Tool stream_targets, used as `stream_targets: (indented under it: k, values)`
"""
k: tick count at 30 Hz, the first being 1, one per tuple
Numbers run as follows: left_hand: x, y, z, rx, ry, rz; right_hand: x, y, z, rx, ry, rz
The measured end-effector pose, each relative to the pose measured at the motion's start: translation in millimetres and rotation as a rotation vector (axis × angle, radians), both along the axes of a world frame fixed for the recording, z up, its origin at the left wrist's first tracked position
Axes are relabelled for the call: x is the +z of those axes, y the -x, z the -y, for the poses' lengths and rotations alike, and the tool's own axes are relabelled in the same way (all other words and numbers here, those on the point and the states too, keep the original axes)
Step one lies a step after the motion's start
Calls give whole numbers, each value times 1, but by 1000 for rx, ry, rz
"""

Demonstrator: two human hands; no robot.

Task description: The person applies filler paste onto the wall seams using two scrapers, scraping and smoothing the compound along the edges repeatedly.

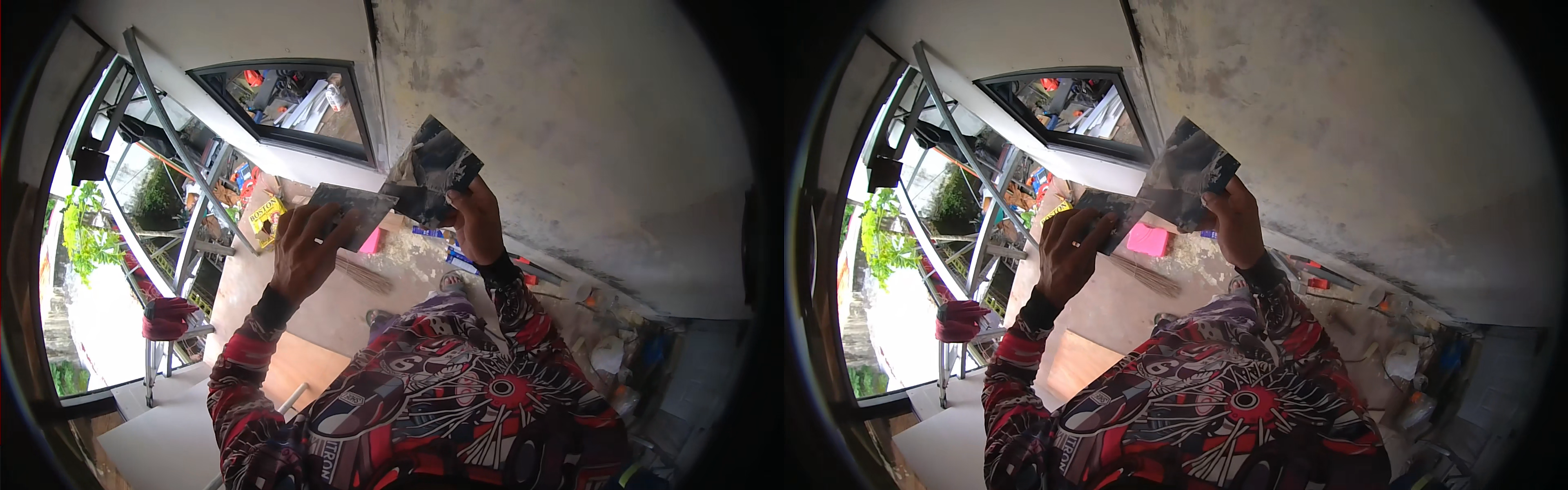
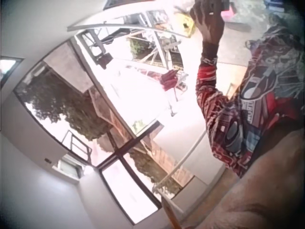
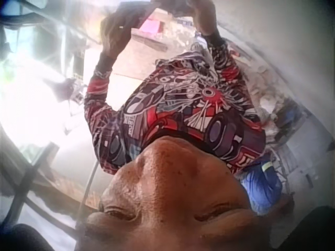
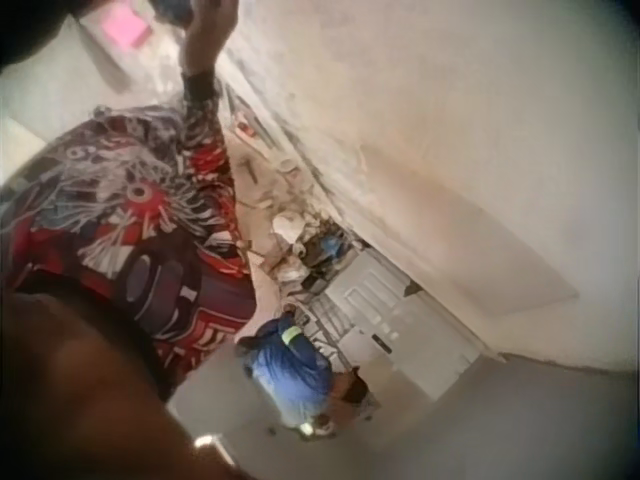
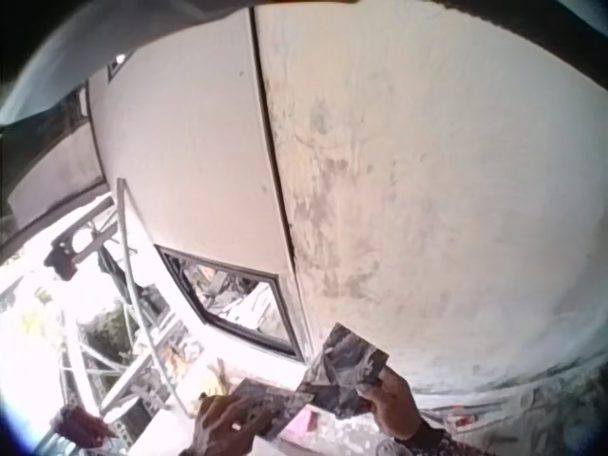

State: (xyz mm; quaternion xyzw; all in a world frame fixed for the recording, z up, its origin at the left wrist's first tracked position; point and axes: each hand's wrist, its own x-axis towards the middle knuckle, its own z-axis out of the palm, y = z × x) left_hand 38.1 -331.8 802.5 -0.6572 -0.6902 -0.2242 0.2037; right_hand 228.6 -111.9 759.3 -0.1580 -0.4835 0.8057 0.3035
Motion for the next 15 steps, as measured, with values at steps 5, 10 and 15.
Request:
stream_targets:
  k: [5,10,15]
  values:
    - [13,15,-7,-85,-34,86,1,-1,15,-93,10,-59]
    - [16,8,-18,-84,-20,125,4,0,12,-97,43,-77]
    - [18,0,-40,-12,27,108,-5,4,-21,2,12,-80]
